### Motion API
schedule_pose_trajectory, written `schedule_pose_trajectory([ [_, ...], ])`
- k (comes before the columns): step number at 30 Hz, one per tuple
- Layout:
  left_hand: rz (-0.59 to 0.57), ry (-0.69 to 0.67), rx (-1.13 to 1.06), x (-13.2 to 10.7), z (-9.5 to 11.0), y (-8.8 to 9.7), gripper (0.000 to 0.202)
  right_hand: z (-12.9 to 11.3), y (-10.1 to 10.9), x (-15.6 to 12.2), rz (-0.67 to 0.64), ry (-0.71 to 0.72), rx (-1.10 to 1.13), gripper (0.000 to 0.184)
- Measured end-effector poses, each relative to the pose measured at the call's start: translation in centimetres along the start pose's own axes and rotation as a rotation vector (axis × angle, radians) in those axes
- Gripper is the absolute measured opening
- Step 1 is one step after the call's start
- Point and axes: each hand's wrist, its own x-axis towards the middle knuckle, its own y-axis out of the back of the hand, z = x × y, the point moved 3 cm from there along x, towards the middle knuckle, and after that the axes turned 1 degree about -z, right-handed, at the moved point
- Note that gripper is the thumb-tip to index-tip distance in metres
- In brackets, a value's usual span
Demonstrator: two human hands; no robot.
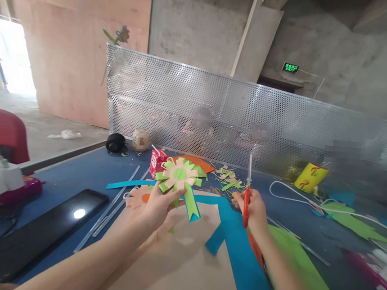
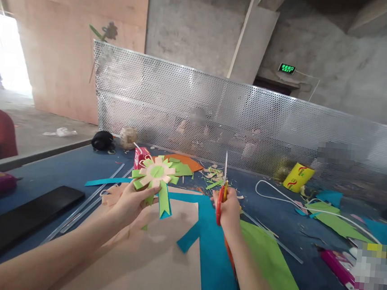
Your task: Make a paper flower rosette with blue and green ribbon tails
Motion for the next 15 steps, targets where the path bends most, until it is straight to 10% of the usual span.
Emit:
schedule_pose_trajectory([
  [8, 0.014, -0.131, 0.102, -0.3, 0.2, -0.3, 0.064, -5.3, -4.8, -4.7, -0.382, -0.016, 0.254, 0.035],
  [15, -0.024, -0.139, 0.052, -0.5, 0.8, -0.5, 0.056, -5.1, -7.6, -5.7, -0.359, -0.054, 0.18, 0.039],
])
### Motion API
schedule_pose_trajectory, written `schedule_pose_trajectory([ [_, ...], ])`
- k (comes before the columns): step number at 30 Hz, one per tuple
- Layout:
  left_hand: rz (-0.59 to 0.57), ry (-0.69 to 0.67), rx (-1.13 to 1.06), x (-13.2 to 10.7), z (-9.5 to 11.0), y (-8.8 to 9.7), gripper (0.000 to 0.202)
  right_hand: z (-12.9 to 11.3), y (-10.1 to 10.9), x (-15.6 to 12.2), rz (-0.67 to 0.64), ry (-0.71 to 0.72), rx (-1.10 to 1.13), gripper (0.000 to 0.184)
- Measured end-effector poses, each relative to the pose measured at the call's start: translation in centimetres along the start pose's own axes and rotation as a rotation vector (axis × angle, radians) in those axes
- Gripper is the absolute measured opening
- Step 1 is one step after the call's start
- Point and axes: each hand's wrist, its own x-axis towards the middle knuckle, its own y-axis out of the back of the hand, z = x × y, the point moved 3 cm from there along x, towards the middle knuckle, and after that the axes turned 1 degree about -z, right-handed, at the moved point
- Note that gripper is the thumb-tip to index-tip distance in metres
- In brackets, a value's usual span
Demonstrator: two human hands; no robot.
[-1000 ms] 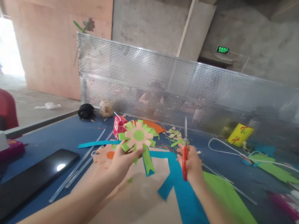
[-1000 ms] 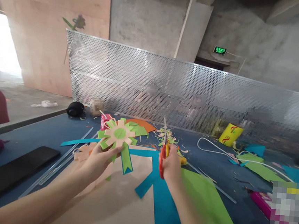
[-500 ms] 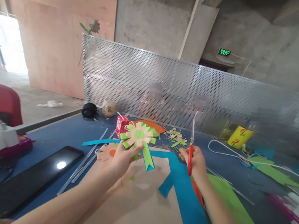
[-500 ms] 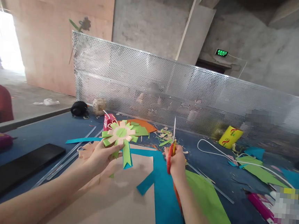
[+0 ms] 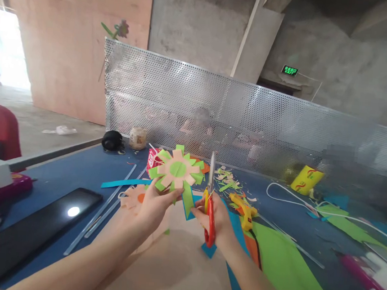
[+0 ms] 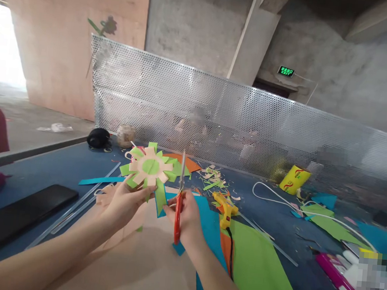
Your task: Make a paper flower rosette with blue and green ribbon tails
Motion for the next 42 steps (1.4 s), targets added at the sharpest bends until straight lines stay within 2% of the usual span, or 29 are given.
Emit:
schedule_pose_trajectory([
  [5, -0.136, 0.221, -0.185, 0.0, -0.8, -0.6, 0.042, 0.6, 0.4, -0.1, -0.025, -0.003, 0.077, 0.039],
  [7, -0.173, 0.265, -0.205, 0.1, -1.1, -0.7, 0.037, 0.5, 0.5, -0.4, -0.038, -0.014, 0.076, 0.035],
  [11, -0.151, 0.272, -0.189, 0.2, -1.3, -0.3, 0.033, 0.0, 1.0, -0.8, -0.014, -0.019, -0.001, 0.026],
  [17, -0.063, 0.362, -0.087, 0.4, -1.7, 0.5, 0.04, 0.0, 1.6, -0.8, 0.015, -0.026, -0.037, 0.023],
  [20, -0.093, 0.35, -0.038, 0.3, -1.6, 0.3, 0.039, -0.4, 1.9, -0.8, 0.036, 0.019, -0.031, 0.023],
  [25, -0.201, 0.351, 0.022, -0.3, -1.8, -0.5, 0.035, -0.8, 2.7, -0.6, 0.136, -0.011, 0.046, 0.034],
  [29, -0.209, 0.409, 0.14, -0.7, -2.1, -0.8, 0.033, -0.8, 3.0, -0.2, 0.204, -0.028, 0.095, 0.038],
  [32, -0.216, 0.428, 0.108, -0.8, -1.9, -1.1, 0.032, -0.1, 3.0, 0.1, 0.209, -0.057, 0.247, 0.039],
  [34, -0.282, 0.467, -0.021, -0.9, -1.7, -1.3, 0.026, 0.6, 2.9, 0.4, 0.22, -0.06, 0.387, 0.039],
  [38, -0.508, 0.515, -0.273, -1.5, -1.8, -1.8, 0.026, 1.8, 3.0, 0.9, 0.264, -0.027, 0.566, 0.033],
  [42, -0.668, 0.615, -0.151, -2.6, -3.5, -1.7, 0.039, 1.6, 3.3, 0.8, 0.291, -0.008, 0.672, 0.028],
])
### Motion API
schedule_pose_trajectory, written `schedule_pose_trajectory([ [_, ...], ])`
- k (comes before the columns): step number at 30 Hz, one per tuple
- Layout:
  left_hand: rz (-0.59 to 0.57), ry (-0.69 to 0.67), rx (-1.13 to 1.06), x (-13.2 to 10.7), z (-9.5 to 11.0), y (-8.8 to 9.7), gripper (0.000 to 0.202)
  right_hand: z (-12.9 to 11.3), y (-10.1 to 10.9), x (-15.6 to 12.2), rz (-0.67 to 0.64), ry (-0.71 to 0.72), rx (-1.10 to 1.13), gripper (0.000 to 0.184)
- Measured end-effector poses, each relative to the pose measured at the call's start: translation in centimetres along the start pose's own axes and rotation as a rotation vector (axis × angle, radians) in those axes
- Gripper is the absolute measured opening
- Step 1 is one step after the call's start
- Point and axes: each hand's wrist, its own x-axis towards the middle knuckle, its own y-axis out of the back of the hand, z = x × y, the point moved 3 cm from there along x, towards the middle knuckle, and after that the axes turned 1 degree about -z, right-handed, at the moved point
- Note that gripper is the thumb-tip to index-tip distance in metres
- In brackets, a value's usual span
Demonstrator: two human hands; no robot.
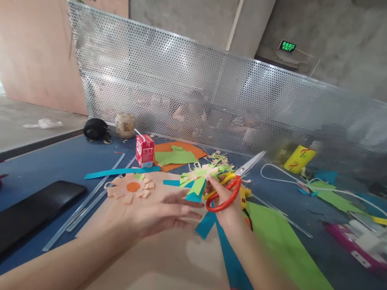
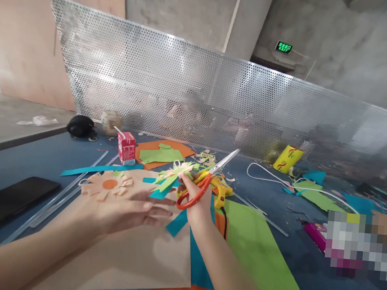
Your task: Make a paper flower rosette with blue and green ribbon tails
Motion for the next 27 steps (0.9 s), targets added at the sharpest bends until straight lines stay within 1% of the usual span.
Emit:
schedule_pose_trajectory([
  [2, -0.014, 0.053, 0.027, 0.2, -0.7, 0.1, 0.039, -0.5, -0.2, -0.2, -0.019, 0.002, 0.031, 0.027],
  [3, -0.011, 0.048, 0.019, 0.3, -0.7, 0.2, 0.039, -0.7, -0.3, -0.3, -0.032, 0.001, 0.04, 0.027],
  [6, -0.027, -0.036, -0.063, 0.6, 0.0, 0.3, 0.043, -1.1, -0.5, -0.7, -0.072, -0.019, 0.032, 0.025],
  [8, -0.058, -0.081, -0.132, 0.5, 0.6, 0.1, 0.057, -1.1, -0.7, -0.8, -0.098, -0.023, -0.017, 0.024],
  [10, -0.058, -0.112, -0.168, 0.5, 0.9, -0.1, 0.063, -1.0, -0.8, -0.8, -0.109, -0.006, -0.066, 0.025],
  [14, -0.01, -0.179, -0.148, 0.2, 1.3, 0.0, 0.042, -1.0, -1.0, -0.7, -0.159, 0.033, -0.16, 0.028],
  [17, 0.067, -0.174, -0.039, 0.0, 1.4, 0.2, 0.037, -1.5, -1.3, -0.9, -0.205, 0.045, -0.271, 0.026],
  [21, 0.257, -0.186, 0.191, -0.1, 1.8, 0.2, 0.037, -2.5, -1.8, -1.7, -0.208, 0.074, -0.428, 0.024],
  [24, 0.349, -0.195, 0.233, 0.0, 2.0, 0.1, 0.037, -2.9, -2.1, -2.2, -0.206, 0.102, -0.479, 0.027],
  [27, 0.397, -0.22, 0.243, 0.0, 2.3, 0.3, 0.034, -2.9, -1.8, -2.4, -0.171, 0.121, -0.496, 0.027],
])
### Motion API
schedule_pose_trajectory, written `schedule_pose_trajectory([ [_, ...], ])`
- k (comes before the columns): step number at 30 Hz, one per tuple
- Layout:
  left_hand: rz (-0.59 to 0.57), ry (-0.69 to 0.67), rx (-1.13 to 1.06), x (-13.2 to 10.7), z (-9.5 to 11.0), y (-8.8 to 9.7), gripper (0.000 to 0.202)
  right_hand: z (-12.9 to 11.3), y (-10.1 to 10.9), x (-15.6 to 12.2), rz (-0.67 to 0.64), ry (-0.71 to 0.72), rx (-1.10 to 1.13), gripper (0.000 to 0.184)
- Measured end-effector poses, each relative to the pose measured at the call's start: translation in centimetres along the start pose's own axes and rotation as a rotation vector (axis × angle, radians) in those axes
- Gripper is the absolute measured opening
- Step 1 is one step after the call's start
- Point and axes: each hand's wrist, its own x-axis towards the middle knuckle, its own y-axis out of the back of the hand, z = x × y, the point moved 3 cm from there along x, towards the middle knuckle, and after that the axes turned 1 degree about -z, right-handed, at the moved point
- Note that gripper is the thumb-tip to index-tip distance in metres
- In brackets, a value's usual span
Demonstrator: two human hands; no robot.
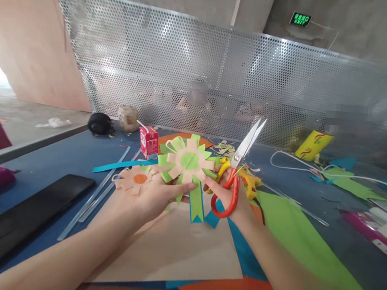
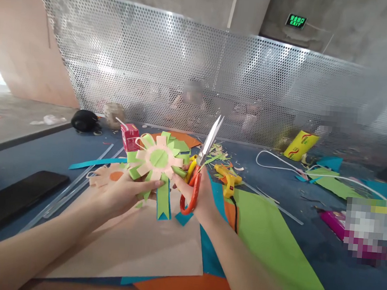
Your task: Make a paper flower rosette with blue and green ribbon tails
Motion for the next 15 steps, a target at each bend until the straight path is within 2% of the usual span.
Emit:
schedule_pose_trajectory([
  [2, 0.037, -0.023, 0.017, 0.1, 0.2, 0.3, 0.034, 0.3, 0.2, -0.1, -0.015, 0.024, -0.005, 0.025],
  [5, 0.091, -0.061, 0.045, 0.2, 0.4, 0.8, 0.033, 0.9, 0.2, -0.4, -0.123, 0.064, 0.012, 0.026],
  [9, 0.151, -0.184, 0.024, 0.1, 0.7, 1.0, 0.035, 1.6, -0.2, -0.9, -0.213, 0.032, 0.004, 0.025],
  [12, 0.124, -0.244, -0.02, 0.0, 1.1, 0.6, 0.04, 2.0, -0.7, -1.1, -0.232, -0.01, -0.038, 0.021],
  [15, 0.075, -0.19, -0.033, -0.1, 1.1, 0.3, 0.043, 2.0, -0.8, -1.1, -0.193, -0.034, -0.108, 0.022],
])
